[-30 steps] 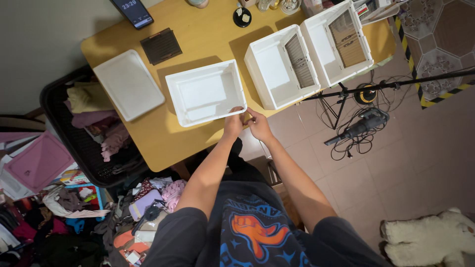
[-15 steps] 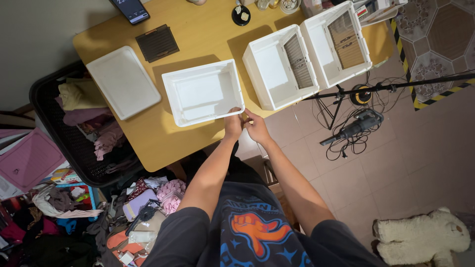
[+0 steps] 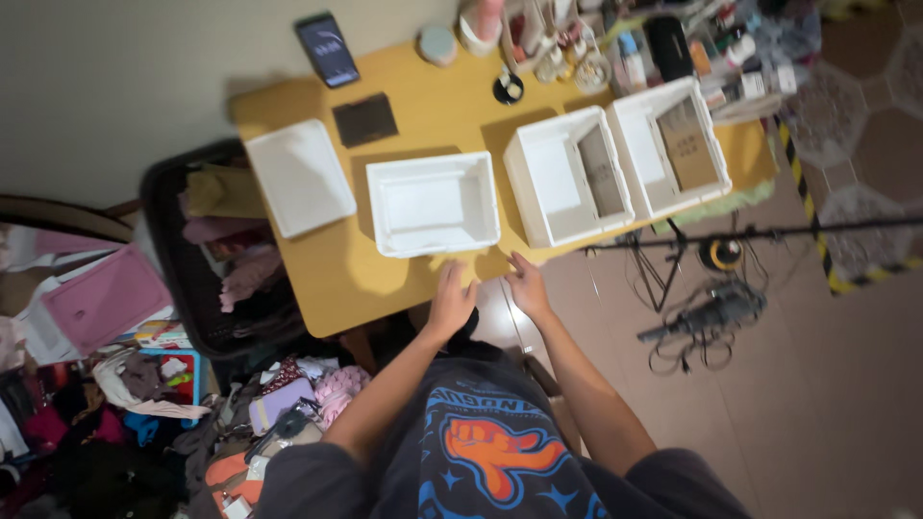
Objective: The person assembles two white plastic storage containers by inserting small white plastic tabs into the container edges, then placing metal grates inside each container. The person repeats the process for a second container, aligning and seating the components.
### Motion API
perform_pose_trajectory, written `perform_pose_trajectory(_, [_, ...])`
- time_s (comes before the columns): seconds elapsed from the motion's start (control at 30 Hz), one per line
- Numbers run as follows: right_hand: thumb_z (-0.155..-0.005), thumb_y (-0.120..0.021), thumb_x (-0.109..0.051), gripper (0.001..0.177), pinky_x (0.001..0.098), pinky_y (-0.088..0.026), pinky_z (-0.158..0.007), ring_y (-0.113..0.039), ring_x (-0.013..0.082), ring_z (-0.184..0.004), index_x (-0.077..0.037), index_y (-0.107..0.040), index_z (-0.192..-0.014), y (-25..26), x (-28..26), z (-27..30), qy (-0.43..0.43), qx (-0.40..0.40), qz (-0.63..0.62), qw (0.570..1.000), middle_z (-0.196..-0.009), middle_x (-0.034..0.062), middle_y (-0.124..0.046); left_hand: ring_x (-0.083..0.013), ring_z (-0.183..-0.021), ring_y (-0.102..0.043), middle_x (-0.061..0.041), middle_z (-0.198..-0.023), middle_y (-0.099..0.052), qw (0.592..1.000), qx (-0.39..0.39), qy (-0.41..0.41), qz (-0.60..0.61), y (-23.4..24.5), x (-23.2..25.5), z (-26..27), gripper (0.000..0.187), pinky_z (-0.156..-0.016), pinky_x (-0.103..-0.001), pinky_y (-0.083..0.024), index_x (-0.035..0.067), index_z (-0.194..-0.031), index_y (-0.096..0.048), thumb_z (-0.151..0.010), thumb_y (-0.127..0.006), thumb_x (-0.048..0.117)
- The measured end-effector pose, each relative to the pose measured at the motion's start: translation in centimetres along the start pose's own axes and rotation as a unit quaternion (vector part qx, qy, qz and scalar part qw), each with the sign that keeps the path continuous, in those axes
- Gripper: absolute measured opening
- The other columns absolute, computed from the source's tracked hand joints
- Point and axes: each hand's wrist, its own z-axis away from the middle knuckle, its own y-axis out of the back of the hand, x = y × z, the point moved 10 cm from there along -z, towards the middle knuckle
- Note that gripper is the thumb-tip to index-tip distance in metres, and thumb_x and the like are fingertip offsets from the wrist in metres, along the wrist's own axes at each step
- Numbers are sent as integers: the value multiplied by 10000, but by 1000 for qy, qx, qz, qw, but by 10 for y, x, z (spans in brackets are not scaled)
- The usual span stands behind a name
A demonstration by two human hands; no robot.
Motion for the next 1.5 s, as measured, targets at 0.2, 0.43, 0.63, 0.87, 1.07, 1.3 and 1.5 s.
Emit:
perform_pose_trajectory(0.2, [-938, -587, -14, 572, 358, -542, -953, -699, 277, -1083, 38, -471, -1496, 3, -2, -12, -14, 11, 31, 999, -1370, 223, -666, -414, -1354, -515, -268, -1380, -578, 990, 136, 41, 0, 82, -58, 32, 414, -1162, -461, -391, -56, -1326, -560, -997, -627, 185])
perform_pose_trajectory(0.43, [-834, -653, -13, 776, 365, -535, -919, -638, 287, -1185, -13, -340, -1544, -20, -52, -39, 66, -4, 93, 993, -1402, 218, -588, -326, -1516, -323, -217, -1616, -381, 941, 150, 196, 230, 104, -157, -22, 671, -1231, -382, -229, -80, -1518, -391, -1095, -407, 441])
perform_pose_trajectory(0.63, [-904, -693, -83, 433, 371, -544, -872, -679, 258, -1114, -60, -618, -1330, -36, -52, -56, 10, 4, 96, 995, -1242, 149, -722, -288, -1470, -391, -190, -1581, -439, 900, 89, 246, 349, 85, -178, -59, 749, -1205, -363, -274, -95, -1494, -420, -1073, -378, 523])
perform_pose_trajectory(0.87, [-886, -691, -69, 278, 358, -569, -818, -724, 205, -930, -24, -716, -1159, -32, -106, -59, 85, 42, 64, 994, -1035, 140, -773, -349, -1213, -602, -268, -1279, -660, 936, 76, 255, 232, 110, -163, -67, 660, -1058, -410, -446, -147, -1246, -605, -1048, -508, 475])
perform_pose_trajectory(1.07, [-910, -732, -75, 309, 414, -514, -712, -602, 341, -737, -15, -712, -1212, -26, -227, -63, 123, 79, 191, 971, -846, 225, -667, -361, -1112, -689, -239, -1195, -729, 871, 67, 361, 325, 116, -158, -50, 630, -976, -442, -516, -91, -1225, -629, -1021, -486, 488])
perform_pose_trajectory(1.3, [-915, -735, -114, 358, 477, -521, -758, -640, 394, -877, -29, -687, -1259, -74, -325, -87, 264, 34, 276, 923, -936, 202, -715, -441, -1244, -596, -228, -1320, -636, 697, -63, 480, 529, 70, -142, -13, 801, -1012, -562, -458, 52, -1435, -507, -953, -197, 611])
perform_pose_trajectory(1.5, [-907, -730, -226, 402, 473, -539, -845, -650, 390, -961, -197, -702, -1307, -129, -301, -134, 167, -88, 419, 888, -957, 236, -692, -502, -1290, -543, -314, -1431, -519, 535, -68, 557, 631, 42, -137, 16, 810, -1072, -629, -451, -11, -1461, -450, -994, -171, 588])
